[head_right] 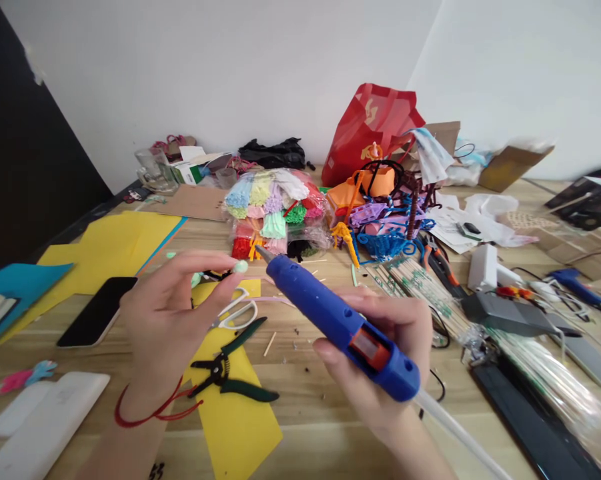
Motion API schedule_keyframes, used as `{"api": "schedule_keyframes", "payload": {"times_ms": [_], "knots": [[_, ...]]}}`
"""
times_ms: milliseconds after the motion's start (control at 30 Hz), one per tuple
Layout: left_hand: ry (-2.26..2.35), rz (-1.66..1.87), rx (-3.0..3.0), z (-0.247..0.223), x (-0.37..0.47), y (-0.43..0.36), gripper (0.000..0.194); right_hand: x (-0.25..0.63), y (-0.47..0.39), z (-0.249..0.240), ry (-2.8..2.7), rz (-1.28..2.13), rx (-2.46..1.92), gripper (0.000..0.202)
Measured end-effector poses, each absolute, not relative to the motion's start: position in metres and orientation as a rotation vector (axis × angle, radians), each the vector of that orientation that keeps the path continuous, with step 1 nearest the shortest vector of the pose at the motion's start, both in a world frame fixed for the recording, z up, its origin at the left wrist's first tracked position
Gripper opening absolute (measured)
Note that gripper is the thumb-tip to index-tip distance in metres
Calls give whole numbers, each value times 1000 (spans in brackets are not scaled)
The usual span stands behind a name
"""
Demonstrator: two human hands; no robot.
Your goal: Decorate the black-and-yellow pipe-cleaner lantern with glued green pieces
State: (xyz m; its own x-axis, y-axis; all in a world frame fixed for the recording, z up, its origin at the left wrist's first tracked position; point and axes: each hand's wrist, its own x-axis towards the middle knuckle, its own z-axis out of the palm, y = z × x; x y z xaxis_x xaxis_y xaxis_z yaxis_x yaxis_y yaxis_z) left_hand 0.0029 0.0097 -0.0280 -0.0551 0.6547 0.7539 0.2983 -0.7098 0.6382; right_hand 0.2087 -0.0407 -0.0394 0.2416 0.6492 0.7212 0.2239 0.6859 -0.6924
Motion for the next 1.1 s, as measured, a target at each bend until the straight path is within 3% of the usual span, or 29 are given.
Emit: {"api": "schedule_keyframes", "payload": {"times_ms": [367, 1100], "knots": [[984, 1650, 1548, -31, 7, 14, 24, 199, -38, -28, -1248, 665, -716, 37], [808, 1555, 1488, -24, 4, 13, 18, 205, -30, -33, -1183, 590, -688, 31]]}}
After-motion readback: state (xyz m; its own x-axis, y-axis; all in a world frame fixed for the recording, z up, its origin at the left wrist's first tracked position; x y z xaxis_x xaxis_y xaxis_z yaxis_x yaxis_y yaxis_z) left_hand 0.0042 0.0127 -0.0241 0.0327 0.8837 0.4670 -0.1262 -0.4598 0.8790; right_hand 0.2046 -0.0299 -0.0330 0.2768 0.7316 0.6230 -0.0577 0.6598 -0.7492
